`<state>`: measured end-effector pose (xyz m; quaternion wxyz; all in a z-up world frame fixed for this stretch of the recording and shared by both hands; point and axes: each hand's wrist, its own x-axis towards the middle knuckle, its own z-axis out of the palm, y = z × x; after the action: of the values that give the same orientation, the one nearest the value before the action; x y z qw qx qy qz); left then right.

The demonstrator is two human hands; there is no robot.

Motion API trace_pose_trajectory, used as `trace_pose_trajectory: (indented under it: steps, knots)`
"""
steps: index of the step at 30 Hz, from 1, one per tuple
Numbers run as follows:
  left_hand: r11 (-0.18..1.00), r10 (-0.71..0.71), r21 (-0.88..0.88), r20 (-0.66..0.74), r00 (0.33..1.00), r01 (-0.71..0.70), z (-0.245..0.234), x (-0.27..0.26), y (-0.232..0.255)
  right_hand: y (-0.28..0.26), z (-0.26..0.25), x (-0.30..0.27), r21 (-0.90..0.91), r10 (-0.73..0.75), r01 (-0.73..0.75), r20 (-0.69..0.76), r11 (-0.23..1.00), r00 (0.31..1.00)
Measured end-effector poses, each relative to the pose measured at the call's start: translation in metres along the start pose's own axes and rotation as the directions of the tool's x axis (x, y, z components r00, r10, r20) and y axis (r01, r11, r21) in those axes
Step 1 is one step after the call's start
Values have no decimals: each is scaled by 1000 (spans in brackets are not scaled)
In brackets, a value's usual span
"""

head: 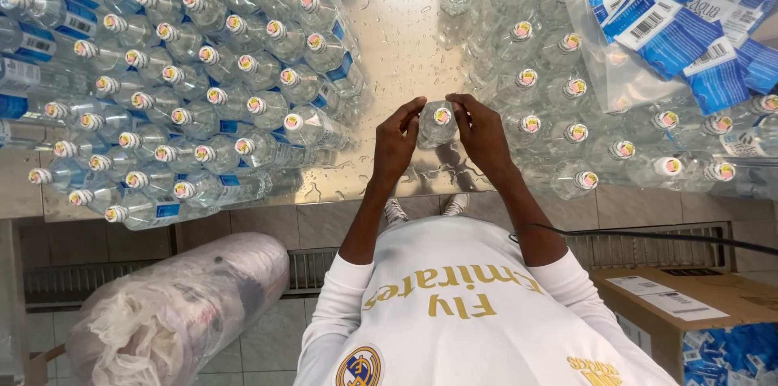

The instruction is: Applying small adhesive labels to the caps of bottled water in a production facility.

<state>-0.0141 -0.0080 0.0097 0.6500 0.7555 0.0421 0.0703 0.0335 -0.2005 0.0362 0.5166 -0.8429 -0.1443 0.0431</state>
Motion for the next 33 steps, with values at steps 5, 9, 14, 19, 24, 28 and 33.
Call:
trace_pose_trajectory:
  steps: [5, 9, 14, 19, 24, 28, 33]
  knots:
    - [999, 36, -16, -53, 998, -37, -6, -8, -3, -6, -4, -15, -24, -18, 18, -30, 1000, 999]
    - [999, 47, -21, -40, 998, -48, -11, -17, -23, -23, -10, -30, -33, -64, 62, -69, 998, 996]
    - [989, 131, 80, -85, 988, -124, -4, -9, -34, -23, -11, -31, -65, -194, 189, -72, 980, 978]
    - [959, 237, 180, -79, 968, -220, -6, -5, -30, -15, -4, -22, -170, -307, 295, -47, 940, 950]
    - [950, 274, 201, -173, 946, -239, 2, -5, -40, -3, 3, -12, -318, -348, 307, -80, 897, 934]
    - [937, 314, 230, -222, 923, -264, 3, -9, -36, -11, 2, -12, -335, -333, 291, -75, 896, 940]
    - [938, 309, 237, -248, 918, -252, -8, -16, -31, -14, 14, -10, -255, -294, 274, -45, 927, 955]
